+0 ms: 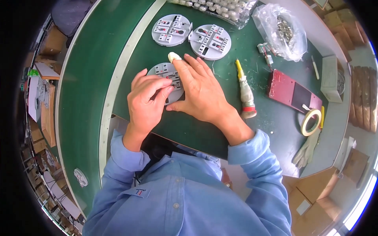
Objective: Assembling and applying sealant to circular electronic boards at a factory workstation.
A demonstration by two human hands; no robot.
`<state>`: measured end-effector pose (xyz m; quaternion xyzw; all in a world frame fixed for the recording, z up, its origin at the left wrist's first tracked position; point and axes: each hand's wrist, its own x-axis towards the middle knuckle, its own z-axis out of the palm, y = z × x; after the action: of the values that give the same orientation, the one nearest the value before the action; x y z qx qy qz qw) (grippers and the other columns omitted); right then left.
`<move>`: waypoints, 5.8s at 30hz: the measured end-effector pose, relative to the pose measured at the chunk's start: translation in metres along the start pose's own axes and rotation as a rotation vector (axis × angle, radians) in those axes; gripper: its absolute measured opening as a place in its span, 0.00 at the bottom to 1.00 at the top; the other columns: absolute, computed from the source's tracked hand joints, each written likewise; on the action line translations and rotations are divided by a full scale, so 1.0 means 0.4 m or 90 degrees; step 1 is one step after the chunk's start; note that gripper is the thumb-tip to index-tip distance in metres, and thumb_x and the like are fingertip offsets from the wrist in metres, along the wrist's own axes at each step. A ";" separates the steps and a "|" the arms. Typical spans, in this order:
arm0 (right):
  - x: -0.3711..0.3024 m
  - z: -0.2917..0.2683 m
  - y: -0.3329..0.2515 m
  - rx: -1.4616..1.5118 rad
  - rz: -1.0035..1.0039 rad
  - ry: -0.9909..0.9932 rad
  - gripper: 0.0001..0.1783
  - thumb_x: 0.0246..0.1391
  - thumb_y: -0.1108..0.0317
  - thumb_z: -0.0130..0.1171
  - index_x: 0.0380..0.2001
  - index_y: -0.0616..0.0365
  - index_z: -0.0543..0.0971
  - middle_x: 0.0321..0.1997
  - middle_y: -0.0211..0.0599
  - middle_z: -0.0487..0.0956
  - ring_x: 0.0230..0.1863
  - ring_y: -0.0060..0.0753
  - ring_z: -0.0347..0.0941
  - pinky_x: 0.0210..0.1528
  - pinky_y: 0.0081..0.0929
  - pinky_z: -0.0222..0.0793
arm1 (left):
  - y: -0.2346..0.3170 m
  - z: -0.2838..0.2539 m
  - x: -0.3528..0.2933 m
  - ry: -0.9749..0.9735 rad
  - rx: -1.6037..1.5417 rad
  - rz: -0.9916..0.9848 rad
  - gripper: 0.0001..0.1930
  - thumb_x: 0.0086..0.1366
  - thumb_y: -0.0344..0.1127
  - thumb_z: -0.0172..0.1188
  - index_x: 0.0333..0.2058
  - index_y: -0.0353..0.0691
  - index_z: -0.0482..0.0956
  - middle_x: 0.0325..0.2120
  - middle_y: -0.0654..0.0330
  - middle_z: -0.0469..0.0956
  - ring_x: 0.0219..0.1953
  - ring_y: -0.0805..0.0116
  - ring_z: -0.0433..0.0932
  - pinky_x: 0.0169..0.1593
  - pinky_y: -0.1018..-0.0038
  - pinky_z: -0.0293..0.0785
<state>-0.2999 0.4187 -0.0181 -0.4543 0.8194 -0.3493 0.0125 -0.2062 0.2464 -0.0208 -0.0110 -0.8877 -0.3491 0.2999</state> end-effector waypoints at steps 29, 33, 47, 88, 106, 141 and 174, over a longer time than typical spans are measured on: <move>-0.015 -0.024 0.017 0.328 0.091 -0.007 0.59 0.42 0.48 0.84 0.72 0.65 0.67 0.65 0.58 0.77 0.67 0.59 0.75 0.69 0.45 0.70 | -0.063 -0.131 -0.016 -0.063 -0.110 0.031 0.32 0.48 0.36 0.84 0.53 0.38 0.85 0.49 0.54 0.86 0.51 0.52 0.85 0.54 0.63 0.82; -0.015 -0.040 0.042 0.335 0.098 -0.163 0.60 0.54 0.37 0.75 0.76 0.65 0.60 0.71 0.58 0.74 0.69 0.47 0.74 0.74 0.41 0.62 | -0.063 -0.123 -0.021 -0.067 -0.180 -0.007 0.32 0.47 0.36 0.84 0.53 0.38 0.85 0.49 0.54 0.86 0.50 0.53 0.84 0.52 0.64 0.82; -0.004 -0.015 0.013 0.155 0.053 -0.038 0.63 0.33 0.60 0.89 0.73 0.63 0.66 0.73 0.53 0.72 0.75 0.53 0.68 0.74 0.46 0.65 | -0.025 -0.085 0.006 -0.085 -0.124 -0.064 0.26 0.51 0.30 0.79 0.51 0.41 0.85 0.47 0.55 0.86 0.49 0.53 0.83 0.59 0.59 0.74; 0.005 -0.013 -0.031 0.048 0.022 -0.037 0.68 0.27 0.60 0.90 0.73 0.68 0.64 0.72 0.58 0.72 0.73 0.62 0.66 0.74 0.48 0.65 | -0.080 -0.040 0.063 -0.178 -0.143 0.189 0.12 0.55 0.29 0.76 0.39 0.36 0.87 0.32 0.54 0.86 0.40 0.54 0.86 0.60 0.52 0.80; -0.010 -0.034 -0.027 0.395 0.273 -0.050 0.30 0.79 0.47 0.49 0.48 0.69 0.82 0.32 0.31 0.78 0.38 0.20 0.69 0.42 0.26 0.70 | -0.044 -0.083 -0.039 -0.045 -0.467 -0.379 0.16 0.77 0.41 0.64 0.43 0.29 0.86 0.26 0.67 0.80 0.30 0.82 0.72 0.33 0.81 0.67; 0.000 -0.024 -0.010 0.475 0.299 0.000 0.27 0.79 0.51 0.50 0.50 0.69 0.83 0.36 0.32 0.81 0.40 0.20 0.72 0.44 0.25 0.72 | -0.046 -0.073 -0.038 -0.026 -0.395 -0.354 0.16 0.79 0.40 0.61 0.45 0.30 0.86 0.28 0.68 0.80 0.30 0.84 0.70 0.34 0.81 0.66; 0.028 -0.022 -0.023 0.596 0.252 -0.078 0.21 0.79 0.57 0.49 0.55 0.65 0.80 0.38 0.38 0.85 0.34 0.25 0.84 0.40 0.28 0.81 | -0.436 -0.420 -0.074 0.059 0.389 -0.191 0.20 0.75 0.37 0.64 0.58 0.29 0.80 0.60 0.41 0.78 0.60 0.42 0.78 0.64 0.54 0.74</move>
<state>-0.3029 0.4121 -0.0027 -0.2558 0.6430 -0.6426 0.3289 -0.1335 0.0150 -0.0469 0.2257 -0.9286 -0.1069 0.2746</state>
